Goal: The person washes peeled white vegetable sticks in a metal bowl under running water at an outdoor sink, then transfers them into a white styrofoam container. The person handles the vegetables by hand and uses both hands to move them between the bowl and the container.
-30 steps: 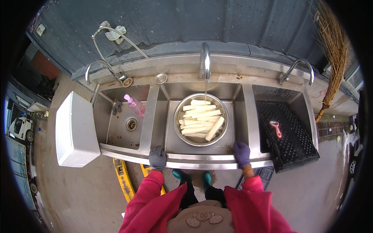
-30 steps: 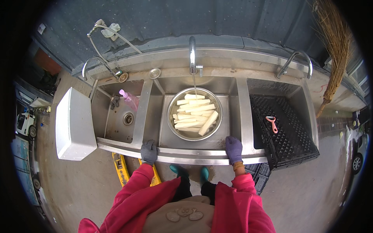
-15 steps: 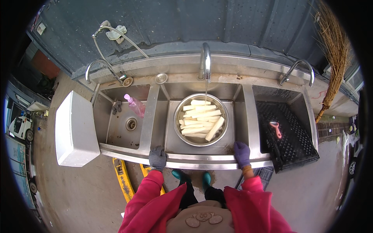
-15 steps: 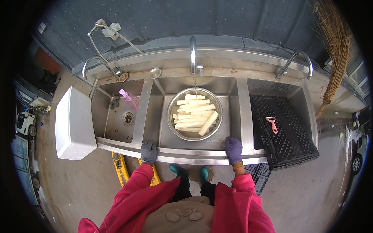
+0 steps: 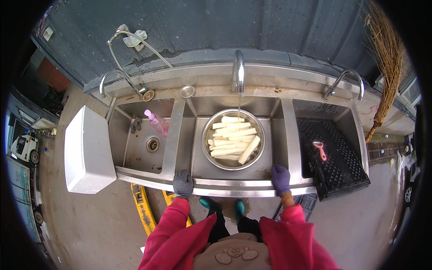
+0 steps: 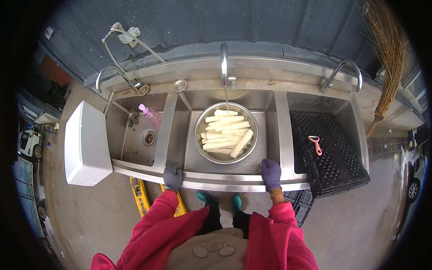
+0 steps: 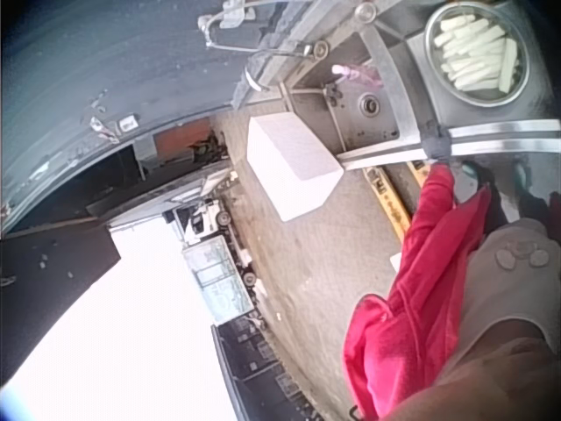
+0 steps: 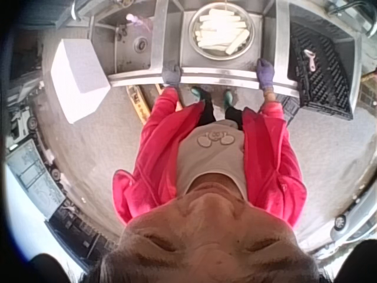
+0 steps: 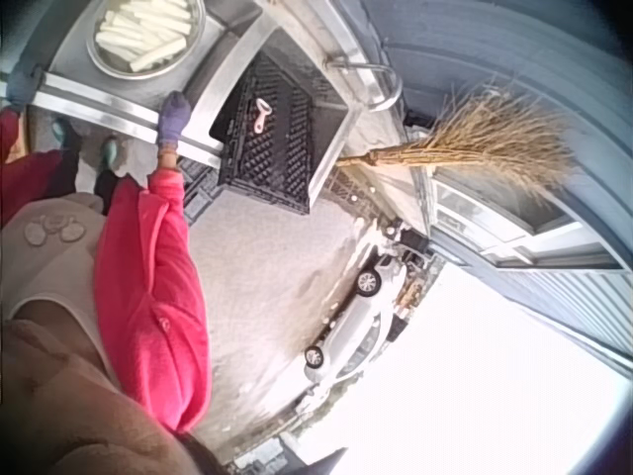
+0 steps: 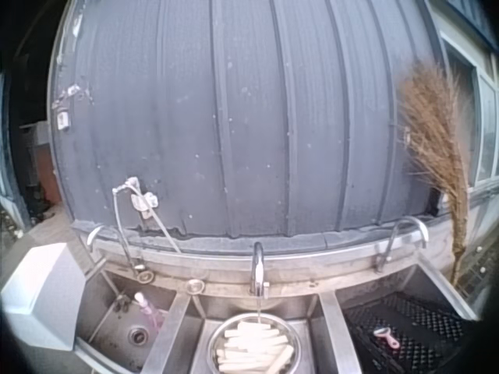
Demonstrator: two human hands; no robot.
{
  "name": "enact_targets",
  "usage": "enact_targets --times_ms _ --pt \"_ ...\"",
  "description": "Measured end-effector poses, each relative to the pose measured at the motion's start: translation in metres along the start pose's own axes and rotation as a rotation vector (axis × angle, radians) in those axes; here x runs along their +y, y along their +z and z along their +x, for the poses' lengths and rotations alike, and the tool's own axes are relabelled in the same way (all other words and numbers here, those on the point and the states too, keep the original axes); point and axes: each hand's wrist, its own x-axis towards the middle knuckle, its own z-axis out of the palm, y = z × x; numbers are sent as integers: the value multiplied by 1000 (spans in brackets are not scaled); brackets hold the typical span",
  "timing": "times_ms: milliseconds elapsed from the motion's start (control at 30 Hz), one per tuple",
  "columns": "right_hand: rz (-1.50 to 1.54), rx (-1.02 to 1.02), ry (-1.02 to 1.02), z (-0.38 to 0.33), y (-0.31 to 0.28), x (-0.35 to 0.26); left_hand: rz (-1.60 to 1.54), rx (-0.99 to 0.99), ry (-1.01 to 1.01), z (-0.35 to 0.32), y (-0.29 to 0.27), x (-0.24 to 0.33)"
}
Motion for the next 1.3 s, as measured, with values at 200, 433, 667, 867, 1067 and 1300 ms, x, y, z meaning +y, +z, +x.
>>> enact_targets --times_ms 200,433,667,867,1067,1300 --pt "-3 6 -1 0 0 0 -1 -6 -4 -2 2 -3" --pt "3 9 5 0 1 1 4 -21 -9 -3 3 -5" --pt "1 2 -2 -1 2 2 6 -35 -5 -3 4 -6" --pt "-15 6 -11 -1 1 2 1 -48 -19 -2 3 -6" --pt "-17 19 -14 0 1 -2 -7 -48 -29 0 3 -5" --pt "-85 -83 35 2 0 -1 -54 -74 -28 -3 4 -9"
